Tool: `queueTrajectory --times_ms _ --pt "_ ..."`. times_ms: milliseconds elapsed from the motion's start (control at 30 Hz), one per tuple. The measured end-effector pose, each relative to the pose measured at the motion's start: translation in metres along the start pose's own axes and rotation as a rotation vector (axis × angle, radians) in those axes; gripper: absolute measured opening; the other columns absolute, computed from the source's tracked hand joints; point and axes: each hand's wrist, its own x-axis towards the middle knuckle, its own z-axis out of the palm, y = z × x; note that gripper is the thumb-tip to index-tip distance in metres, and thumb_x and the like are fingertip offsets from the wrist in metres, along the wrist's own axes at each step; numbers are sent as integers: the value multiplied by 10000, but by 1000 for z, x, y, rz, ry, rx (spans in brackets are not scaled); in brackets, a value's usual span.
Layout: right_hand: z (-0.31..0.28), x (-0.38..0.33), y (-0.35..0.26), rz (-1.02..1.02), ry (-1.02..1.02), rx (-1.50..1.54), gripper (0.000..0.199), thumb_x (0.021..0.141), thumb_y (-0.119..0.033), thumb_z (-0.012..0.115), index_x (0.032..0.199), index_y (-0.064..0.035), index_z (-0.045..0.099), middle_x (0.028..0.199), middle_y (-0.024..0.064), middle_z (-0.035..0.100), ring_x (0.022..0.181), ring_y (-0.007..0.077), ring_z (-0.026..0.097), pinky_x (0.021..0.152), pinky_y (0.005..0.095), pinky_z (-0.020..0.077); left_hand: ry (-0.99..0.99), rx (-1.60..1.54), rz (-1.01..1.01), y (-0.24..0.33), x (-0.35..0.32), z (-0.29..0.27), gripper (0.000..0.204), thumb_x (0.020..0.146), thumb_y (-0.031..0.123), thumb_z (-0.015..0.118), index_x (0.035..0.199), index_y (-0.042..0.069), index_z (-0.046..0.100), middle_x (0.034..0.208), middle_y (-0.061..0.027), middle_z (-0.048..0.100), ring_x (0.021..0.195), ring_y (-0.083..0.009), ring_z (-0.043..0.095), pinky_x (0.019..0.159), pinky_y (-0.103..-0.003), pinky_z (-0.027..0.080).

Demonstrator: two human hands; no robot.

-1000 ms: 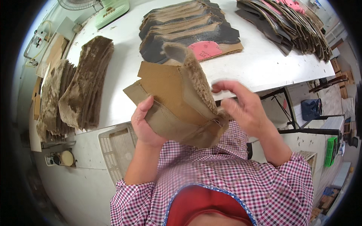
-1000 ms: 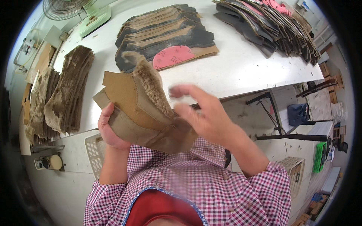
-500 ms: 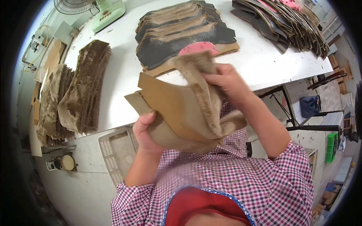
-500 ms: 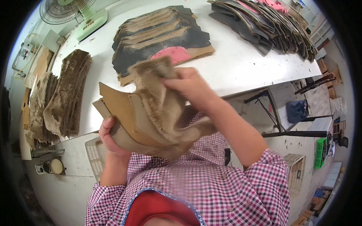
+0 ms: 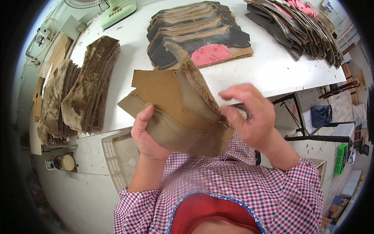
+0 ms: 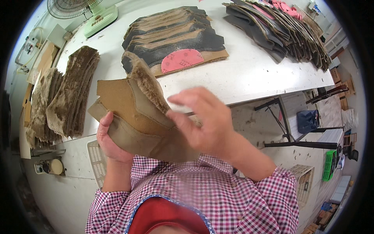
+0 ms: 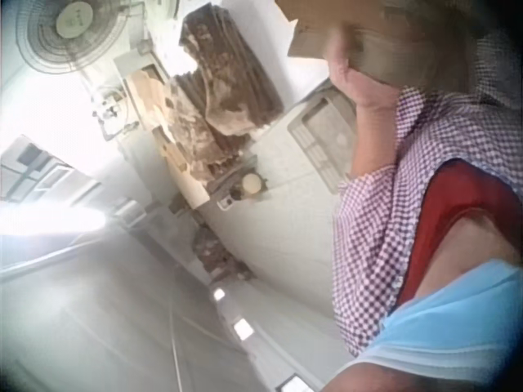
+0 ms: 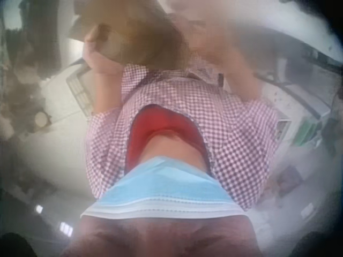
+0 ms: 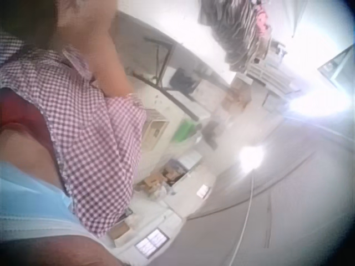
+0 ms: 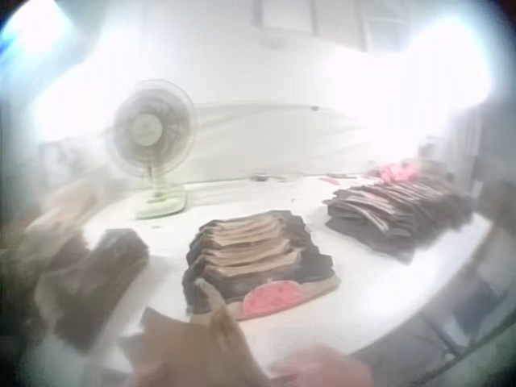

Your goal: The person repeatedly picks up individual fabric pieces from a stack on a white table, unfolds them to inspect the seams and texture, and then places them back down. The task involves handling multiple similar pieces one by one.

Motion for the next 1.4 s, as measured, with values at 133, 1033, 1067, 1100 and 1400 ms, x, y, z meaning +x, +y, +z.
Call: queueTrajectory --times_ms 133,1033,1067,1100,1400 --pt "4 -7 -17 -3 -58 -48 272 768 -71 746 998 0 620 852 119 619 737 224 634 622 311 528 -15 19 -10 -2 -1 3 483 926 214 435 1356 -6 405 1354 -177 484 1223 -341 498 1025 -506 412" --pt "3 -17 -19 220 -174 146 184 811 -49 700 896 7 548 756 125 579 626 241 601 556 318 486 -37 544 47 -11 -7 8 442 891 134 468 1294 -46 445 1239 -182 561 1121 -292 569 962 -406 467" --pt "2 -17 -20 244 -188 179 180 810 -52 702 889 6 551 753 128 582 625 238 606 557 312 487 -34 560 40 -10 -7 7 442 892 135 468 1295 -46 445 1242 -181 560 1125 -292 567 962 -407 467" --pt "0 -18 -21 298 -202 236 174 812 -51 701 884 6 553 750 128 587 623 229 609 556 306 488 -36 575 17 -10 -8 6 455 889 148 456 1301 -42 436 1256 -183 547 1137 -297 556 980 -417 451" --pt "-2 -13 -24 309 -184 207 139 838 -54 690 880 4 570 748 92 613 629 134 602 564 260 480 -23 631 -48 -15 -9 2 475 870 168 488 1295 -42 451 1255 -172 557 1147 -281 553 989 -395 440"
